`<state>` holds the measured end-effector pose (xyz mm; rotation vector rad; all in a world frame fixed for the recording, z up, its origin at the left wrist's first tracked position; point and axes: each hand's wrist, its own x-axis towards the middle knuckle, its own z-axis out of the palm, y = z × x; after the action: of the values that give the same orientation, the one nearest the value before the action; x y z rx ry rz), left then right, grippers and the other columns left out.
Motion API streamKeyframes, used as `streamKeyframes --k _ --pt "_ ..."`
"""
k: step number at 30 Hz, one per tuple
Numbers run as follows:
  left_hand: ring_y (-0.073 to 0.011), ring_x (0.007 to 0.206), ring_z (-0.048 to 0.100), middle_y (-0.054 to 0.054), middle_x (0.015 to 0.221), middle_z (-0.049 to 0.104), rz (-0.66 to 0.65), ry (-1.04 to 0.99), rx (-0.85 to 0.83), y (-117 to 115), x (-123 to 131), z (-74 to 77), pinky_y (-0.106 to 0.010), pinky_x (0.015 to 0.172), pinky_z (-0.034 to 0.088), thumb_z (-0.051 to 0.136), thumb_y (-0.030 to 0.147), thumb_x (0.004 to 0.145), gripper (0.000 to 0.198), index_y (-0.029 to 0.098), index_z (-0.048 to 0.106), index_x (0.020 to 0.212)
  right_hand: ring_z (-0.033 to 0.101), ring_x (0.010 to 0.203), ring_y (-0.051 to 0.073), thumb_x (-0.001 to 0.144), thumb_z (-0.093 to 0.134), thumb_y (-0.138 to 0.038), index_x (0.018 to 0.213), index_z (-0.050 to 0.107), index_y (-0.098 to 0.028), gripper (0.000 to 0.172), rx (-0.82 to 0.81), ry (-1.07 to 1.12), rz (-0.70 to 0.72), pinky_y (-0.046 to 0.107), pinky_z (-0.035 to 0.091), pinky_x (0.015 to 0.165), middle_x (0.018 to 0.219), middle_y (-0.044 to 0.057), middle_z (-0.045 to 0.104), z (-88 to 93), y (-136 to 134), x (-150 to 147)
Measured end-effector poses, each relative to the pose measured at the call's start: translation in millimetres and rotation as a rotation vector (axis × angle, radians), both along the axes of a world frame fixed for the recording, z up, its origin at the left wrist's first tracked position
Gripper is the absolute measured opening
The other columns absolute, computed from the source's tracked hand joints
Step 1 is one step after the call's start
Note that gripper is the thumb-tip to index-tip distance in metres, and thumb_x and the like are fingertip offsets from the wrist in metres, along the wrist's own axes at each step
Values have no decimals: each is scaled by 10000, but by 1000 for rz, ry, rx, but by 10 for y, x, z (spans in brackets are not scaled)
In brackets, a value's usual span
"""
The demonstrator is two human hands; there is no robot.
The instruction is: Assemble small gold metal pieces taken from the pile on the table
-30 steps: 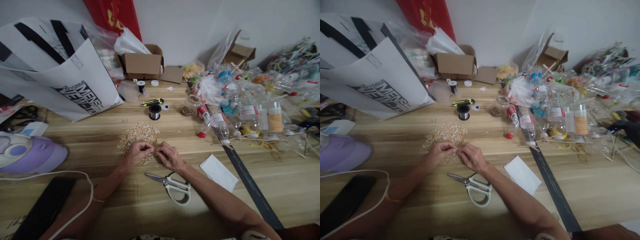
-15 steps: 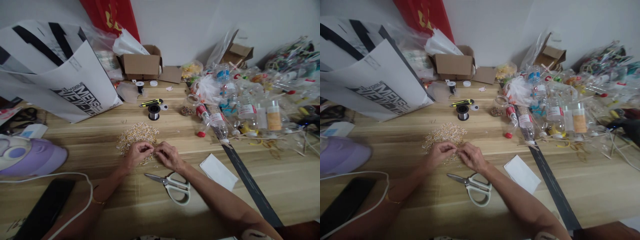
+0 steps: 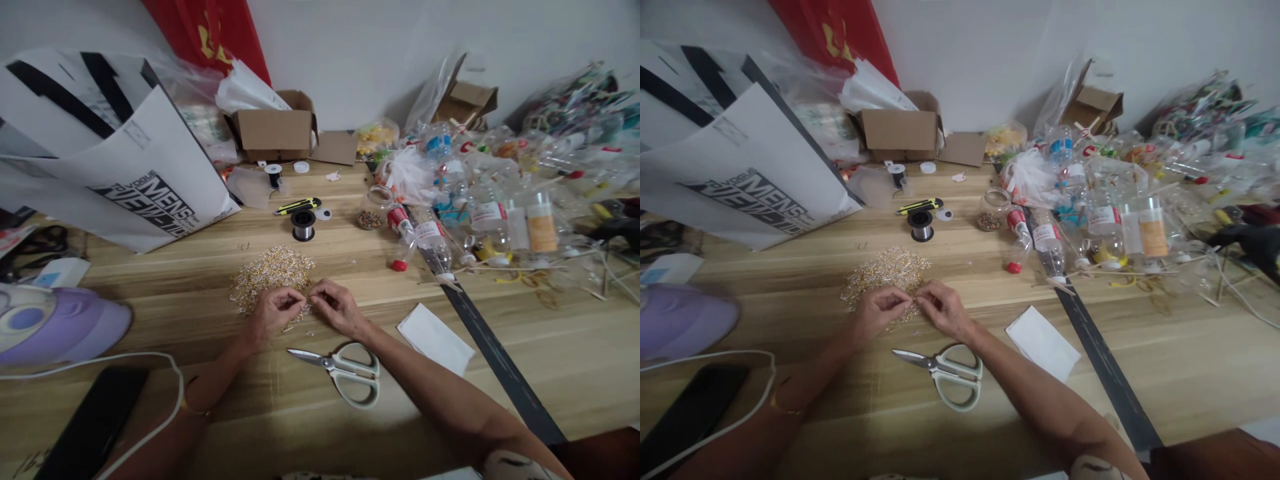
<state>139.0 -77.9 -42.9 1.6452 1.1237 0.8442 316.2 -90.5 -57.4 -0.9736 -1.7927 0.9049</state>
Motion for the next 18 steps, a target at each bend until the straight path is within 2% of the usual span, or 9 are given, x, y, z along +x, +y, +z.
streamKeyframes --k 6,18 --pt "-113 592 601 -21 649 663 2 -5 69 -9 8 -19 -185 559 468 607 206 727 84 133 648 717 466 624 105 875 503 -337 859 592 -128 227 -139 48 76 212 371 567 730 21 545 7 15 14" --pt "-117 618 586 -23 691 645 14 86 188 -29 17 -39 -191 580 456 592 234 758 96 157 640 724 381 560 82 832 551 -375 853 568 -129 248 -283 152 122 196 311 507 659 -17 476 -1 16 20"
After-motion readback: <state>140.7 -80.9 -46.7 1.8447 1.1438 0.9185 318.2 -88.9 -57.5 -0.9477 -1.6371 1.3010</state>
